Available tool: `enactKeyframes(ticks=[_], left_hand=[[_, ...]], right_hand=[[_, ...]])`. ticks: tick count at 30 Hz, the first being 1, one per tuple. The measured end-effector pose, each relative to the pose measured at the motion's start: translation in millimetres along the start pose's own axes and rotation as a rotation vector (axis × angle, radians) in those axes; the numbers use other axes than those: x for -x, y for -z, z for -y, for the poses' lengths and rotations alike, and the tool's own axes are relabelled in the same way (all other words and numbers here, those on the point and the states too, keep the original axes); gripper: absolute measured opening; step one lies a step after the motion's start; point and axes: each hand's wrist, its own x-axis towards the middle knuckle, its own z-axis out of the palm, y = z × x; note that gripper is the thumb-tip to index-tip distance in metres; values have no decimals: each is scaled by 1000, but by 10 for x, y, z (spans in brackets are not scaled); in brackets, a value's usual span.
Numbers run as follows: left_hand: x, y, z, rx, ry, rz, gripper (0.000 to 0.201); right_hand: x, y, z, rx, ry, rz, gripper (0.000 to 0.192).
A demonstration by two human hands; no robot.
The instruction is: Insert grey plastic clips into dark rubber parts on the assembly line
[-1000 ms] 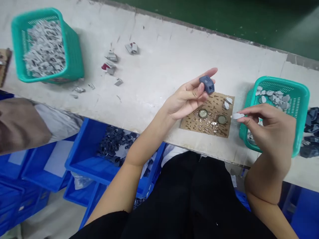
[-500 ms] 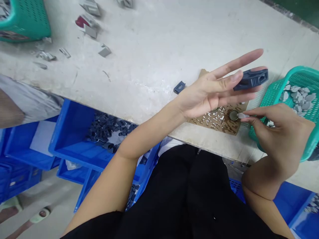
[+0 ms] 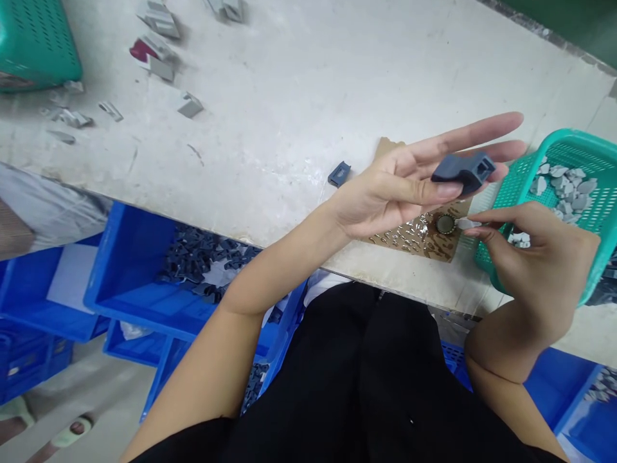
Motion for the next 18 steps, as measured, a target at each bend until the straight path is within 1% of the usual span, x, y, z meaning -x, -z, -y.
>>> enactKeyframes(ticks=[2,4,6,9,14,16,18], left_hand=[[-1,29,12,20,-52,73,52],[-2,47,17,22,-60,86,46],[-4,46,9,-17,-34,24,42],[-12,7,-24,-57,-1,-72,43],[-21,-87,-98,86,51,-134,38],[-14,-95,-109,118,34,-114,39],[-7,-76,-99,121,-19,-24,34]], right_hand=[[-1,20,1,-2,-16,8,8],[-5,35,1,-2,-21,11,6],[-13,36,-2,-16,-11,11,7],[-23,7,-15,-10,30,19,11],[-22,-55,-44,102,77,19,17],[-19,-68,-53,128,110,17,19],[-19,-80,-60,149,136,17,19]])
